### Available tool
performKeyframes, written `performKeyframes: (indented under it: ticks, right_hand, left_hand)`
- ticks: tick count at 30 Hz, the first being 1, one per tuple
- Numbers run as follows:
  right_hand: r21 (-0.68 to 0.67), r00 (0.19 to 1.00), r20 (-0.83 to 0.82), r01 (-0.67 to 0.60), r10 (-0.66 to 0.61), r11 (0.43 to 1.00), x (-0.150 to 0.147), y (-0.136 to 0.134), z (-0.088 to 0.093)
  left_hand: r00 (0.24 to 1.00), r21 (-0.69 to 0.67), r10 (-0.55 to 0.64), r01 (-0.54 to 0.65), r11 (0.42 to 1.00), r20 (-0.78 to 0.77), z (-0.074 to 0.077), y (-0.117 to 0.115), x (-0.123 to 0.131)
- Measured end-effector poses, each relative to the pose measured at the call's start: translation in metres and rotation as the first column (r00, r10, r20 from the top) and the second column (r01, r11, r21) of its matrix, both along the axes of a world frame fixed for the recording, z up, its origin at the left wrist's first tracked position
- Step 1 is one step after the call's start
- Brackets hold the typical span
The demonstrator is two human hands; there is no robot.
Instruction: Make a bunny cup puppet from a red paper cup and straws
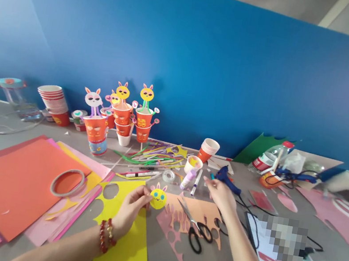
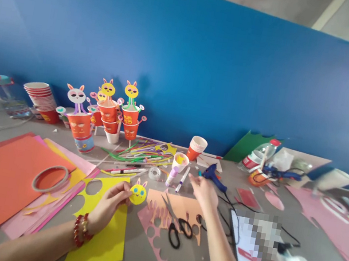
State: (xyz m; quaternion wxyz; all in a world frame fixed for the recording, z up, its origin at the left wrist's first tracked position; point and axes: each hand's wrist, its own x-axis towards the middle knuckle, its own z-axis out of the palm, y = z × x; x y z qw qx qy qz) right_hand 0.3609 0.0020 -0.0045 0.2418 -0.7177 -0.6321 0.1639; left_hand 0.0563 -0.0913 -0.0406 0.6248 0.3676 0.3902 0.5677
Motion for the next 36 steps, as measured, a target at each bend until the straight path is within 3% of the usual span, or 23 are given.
performKeyframes:
  ticks: [2,5,8,10,16,23,28,33,36]
  right_hand:
    - [0.068,1.000,-0.009,-0.006,0.007,0.998,-0.008,-0.017,0.007]
    - [0.114,0.989,-0.072,-0.117,0.126,0.986,-0.036,-0.048,0.012]
    - [0.067,0.824,-0.389,-0.420,0.412,0.905,-0.074,-0.071,0.011]
    - [0.039,0.730,-0.513,-0.505,0.451,0.862,-0.094,-0.077,0.009]
    - [-0.009,0.602,-0.735,-0.469,0.312,0.883,-0.112,-0.071,-0.001]
    - [0.033,0.548,-0.787,-0.422,0.284,0.906,-0.108,-0.075,-0.014]
    - [0.084,0.533,-0.800,-0.355,0.276,0.931,-0.106,-0.074,-0.017]
    - [0.113,0.523,-0.801,-0.347,0.292,0.931,-0.107,-0.072,-0.021]
    - [0.116,0.512,-0.806,-0.357,0.298,0.927,-0.109,-0.072,-0.021]
  left_hand:
    - [1.000,0.000,-0.014,0.014,1.000,-0.001,0.001,-0.001,0.001]
    - [0.999,-0.014,-0.047,0.047,0.999,-0.006,0.002,-0.003,0.002]
    - [0.998,-0.028,-0.055,0.055,0.998,-0.009,0.003,-0.004,0.003]
    - [0.999,-0.019,-0.052,0.052,0.998,-0.002,0.004,-0.004,0.003]
    - [0.998,-0.004,-0.059,0.059,0.998,0.026,0.005,-0.002,0.004]
    - [0.994,-0.031,-0.108,0.108,0.994,-0.007,0.007,-0.003,0.006]
    - [0.996,-0.013,0.045,-0.046,0.999,-0.083,0.011,0.004,0.001]
    - [0.972,0.105,0.167,-0.151,0.983,-0.167,0.031,0.020,-0.026]
    - [0.939,0.177,0.158,-0.107,0.978,-0.304,0.050,0.031,-0.051]
